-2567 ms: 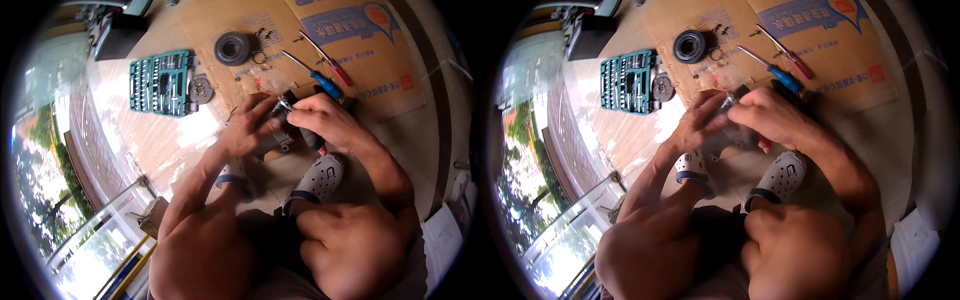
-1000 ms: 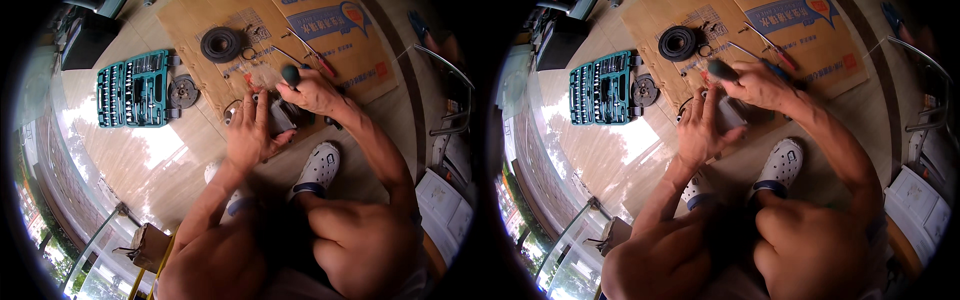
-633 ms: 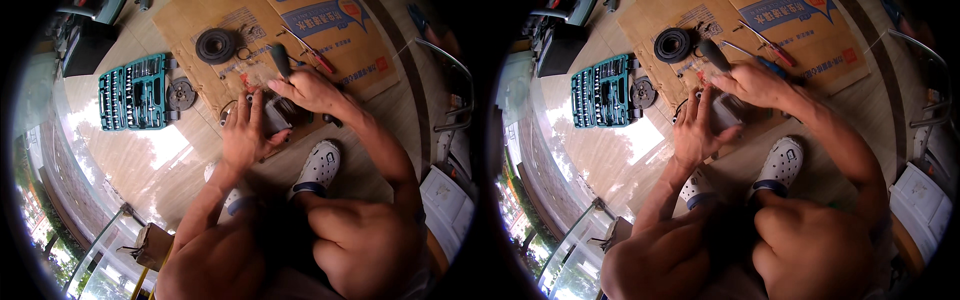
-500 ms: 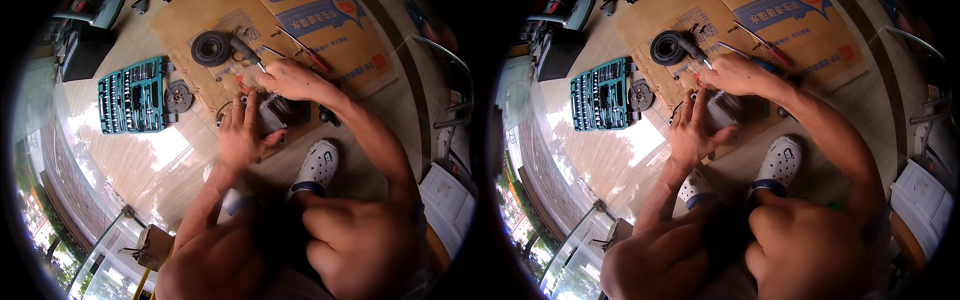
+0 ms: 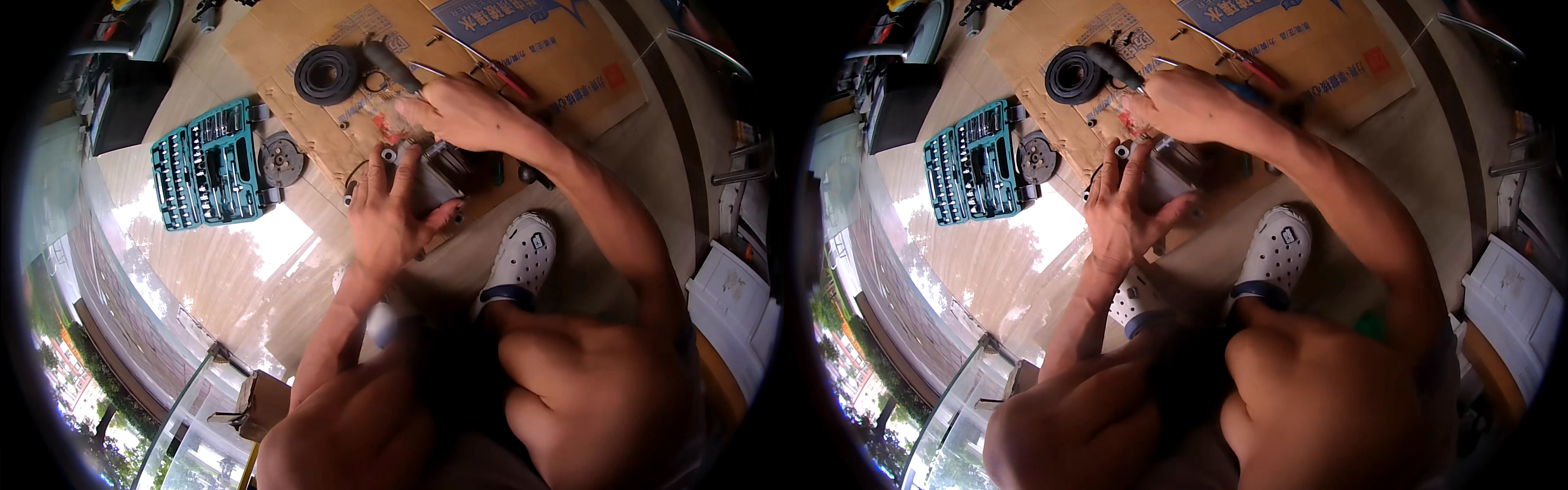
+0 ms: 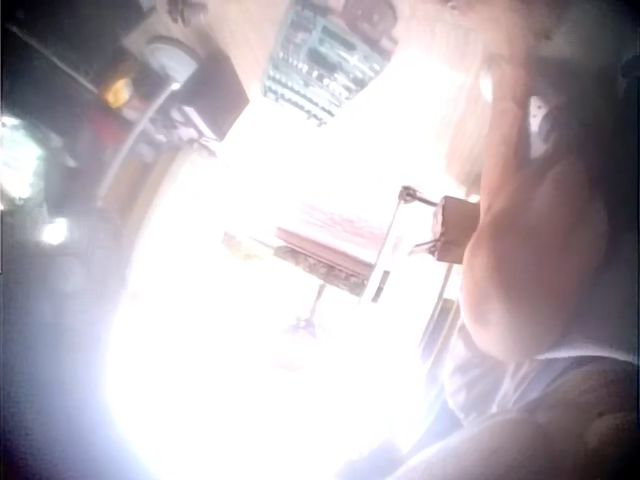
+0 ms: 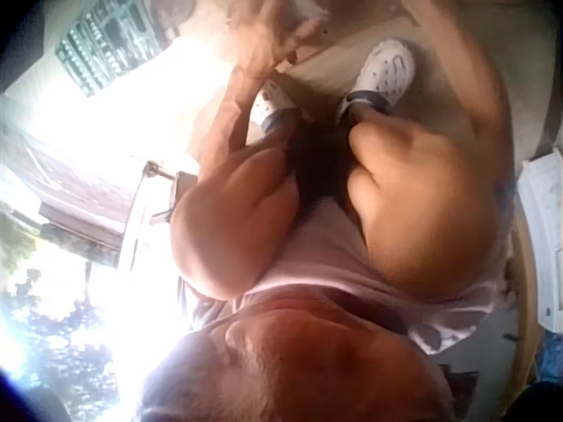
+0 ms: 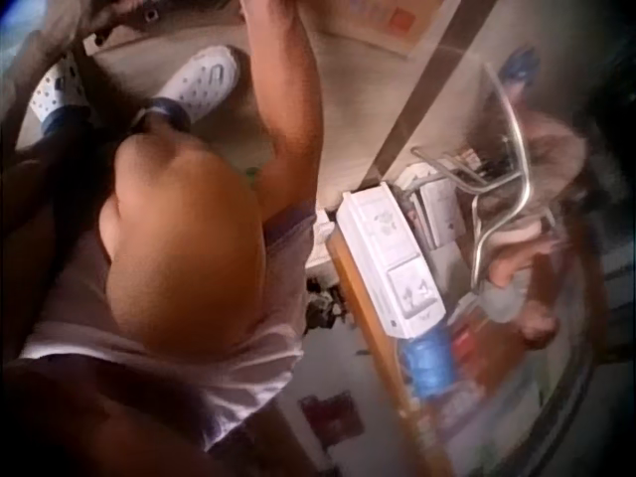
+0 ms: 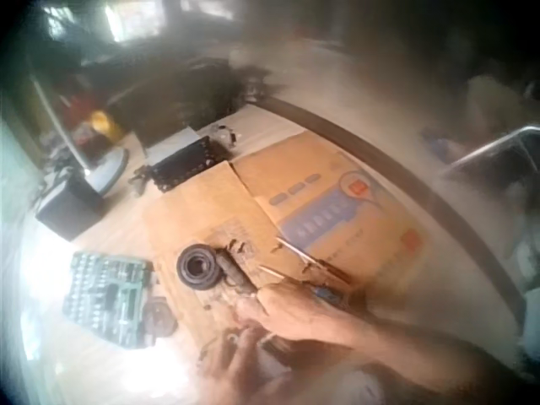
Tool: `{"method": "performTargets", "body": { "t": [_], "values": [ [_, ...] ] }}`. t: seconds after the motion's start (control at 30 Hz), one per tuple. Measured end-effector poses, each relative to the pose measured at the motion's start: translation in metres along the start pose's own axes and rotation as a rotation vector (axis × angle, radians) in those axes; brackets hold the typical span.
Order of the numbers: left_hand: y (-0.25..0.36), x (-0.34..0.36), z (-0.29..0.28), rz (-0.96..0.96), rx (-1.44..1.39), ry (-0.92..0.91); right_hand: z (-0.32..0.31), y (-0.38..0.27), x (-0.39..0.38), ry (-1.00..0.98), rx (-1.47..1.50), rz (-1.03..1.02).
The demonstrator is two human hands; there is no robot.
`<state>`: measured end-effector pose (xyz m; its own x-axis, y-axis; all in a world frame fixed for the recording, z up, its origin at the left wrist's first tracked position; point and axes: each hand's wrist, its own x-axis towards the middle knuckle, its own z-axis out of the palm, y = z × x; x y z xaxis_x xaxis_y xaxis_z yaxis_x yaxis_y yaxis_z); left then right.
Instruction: The person disassembles an automotive compressor by removing several bolts with a socket wrench and separates the main housing sections by hand.
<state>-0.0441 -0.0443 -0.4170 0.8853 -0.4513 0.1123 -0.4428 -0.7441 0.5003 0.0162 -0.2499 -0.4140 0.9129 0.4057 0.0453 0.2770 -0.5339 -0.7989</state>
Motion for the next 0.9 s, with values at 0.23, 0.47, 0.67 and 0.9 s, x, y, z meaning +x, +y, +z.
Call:
{"method": "performTargets", "body": {
  "t": [0.23,0.47,0.67,0.9],
  "values": [
    [-0.004,0.000,0.002,0.061,-0.004,0.049,0.006,-0.022,-0.050,0.071,-0.022,-0.101],
    [-0.006,-0.001,0.000,0.051,0.038,0.026,0.005,-0.007,-0.017,0.046,0.016,-0.042],
    [0.001,0.004,0.001,-0.016,-0.009,-0.037,0.003,-0.003,0.000,0.016,0.026,-0.008],
    [-0.008,-0.001,0.002,0.051,0.033,0.016,0.019,-0.024,-0.071,0.184,-0.022,-0.199]
  ]
}}
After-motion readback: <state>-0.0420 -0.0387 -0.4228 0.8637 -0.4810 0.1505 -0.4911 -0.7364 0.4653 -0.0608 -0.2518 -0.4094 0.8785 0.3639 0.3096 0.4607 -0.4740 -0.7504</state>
